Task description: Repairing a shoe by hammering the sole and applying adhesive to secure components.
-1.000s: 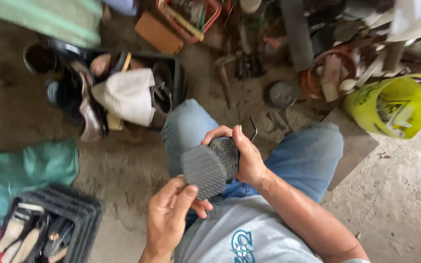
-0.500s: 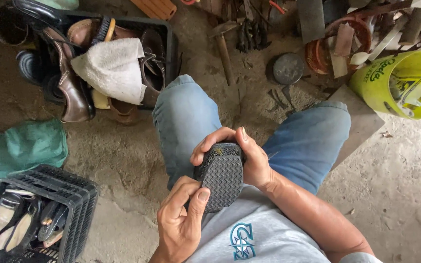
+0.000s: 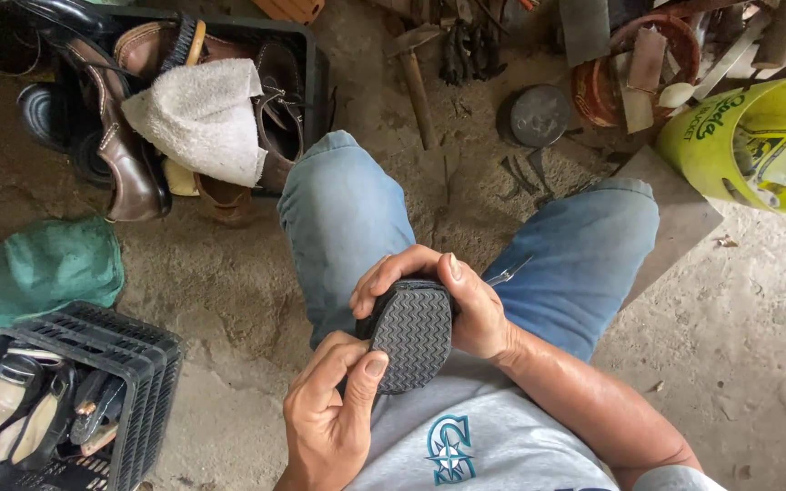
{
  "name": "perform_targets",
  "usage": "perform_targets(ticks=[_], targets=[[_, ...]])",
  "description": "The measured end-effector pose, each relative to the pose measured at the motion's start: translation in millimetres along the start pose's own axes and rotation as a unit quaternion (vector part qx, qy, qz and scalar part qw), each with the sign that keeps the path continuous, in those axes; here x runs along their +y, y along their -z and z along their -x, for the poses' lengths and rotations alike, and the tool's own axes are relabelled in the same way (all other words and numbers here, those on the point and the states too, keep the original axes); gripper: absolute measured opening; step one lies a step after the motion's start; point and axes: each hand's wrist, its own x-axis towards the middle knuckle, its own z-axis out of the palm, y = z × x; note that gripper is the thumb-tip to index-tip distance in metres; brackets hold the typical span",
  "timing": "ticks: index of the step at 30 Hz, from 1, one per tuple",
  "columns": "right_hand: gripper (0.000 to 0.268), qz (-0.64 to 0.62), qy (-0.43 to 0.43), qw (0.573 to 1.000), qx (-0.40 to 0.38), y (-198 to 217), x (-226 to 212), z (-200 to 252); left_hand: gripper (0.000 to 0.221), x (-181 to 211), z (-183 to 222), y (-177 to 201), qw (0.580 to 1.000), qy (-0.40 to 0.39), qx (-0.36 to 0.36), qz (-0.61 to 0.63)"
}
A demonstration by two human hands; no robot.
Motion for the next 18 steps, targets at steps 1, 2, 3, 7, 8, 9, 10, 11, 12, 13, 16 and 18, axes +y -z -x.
perform_targets(ticks=[1,2,3,7,8,9,10,11,12,13,16,18], targets=[[0.054,-0.001,0.000,1.000,0.000,0,0,0,0.021,1,-1,0,1.000,0.000,0.000,0.000],[0.053,-0.004,0.001,1.000,0.000,0,0,1,0.021,1,-1,0,1.000,-0.003,0.002,0.002],[0.053,-0.007,0.001,1.000,-0.001,0,0,1,0.021,2,-1,-1,1.000,-0.007,0.004,0.004],[0.054,0.011,0.007,1.000,-0.004,2,-2,2,0.021,4,-2,-1,1.000,0.008,0.000,-0.003],[0.054,0.022,0.006,1.000,-0.003,3,-2,2,0.021,4,-3,-1,1.000,0.009,0.000,-0.004],[0.055,0.034,0.005,0.999,-0.003,3,-2,3,0.021,5,-4,-1,1.000,0.010,-0.001,-0.005],[0.055,0.033,0.005,0.999,-0.002,4,-4,4,0.021,5,-4,0,1.000,0.010,-0.001,-0.006],[0.056,0.073,0.012,0.997,-0.006,5,-6,4,0.020,6,-4,0,1.000,0.013,-0.002,-0.012],[0.057,0.113,0.018,0.993,-0.010,5,-8,5,0.019,6,-4,0,1.000,0.015,-0.002,-0.018],[0.057,0.113,0.018,0.993,-0.010,6,-11,7,0.019,7,-5,0,1.000,0.016,-0.002,-0.018],[0.062,0.174,-0.004,0.985,-0.009,5,-21,10,0.019,8,-6,-2,1.000,0.004,0.004,-0.022],[0.066,0.233,-0.008,0.972,-0.015,2,-28,12,0.019,8,-5,-4,1.000,0.001,0.009,-0.024]])
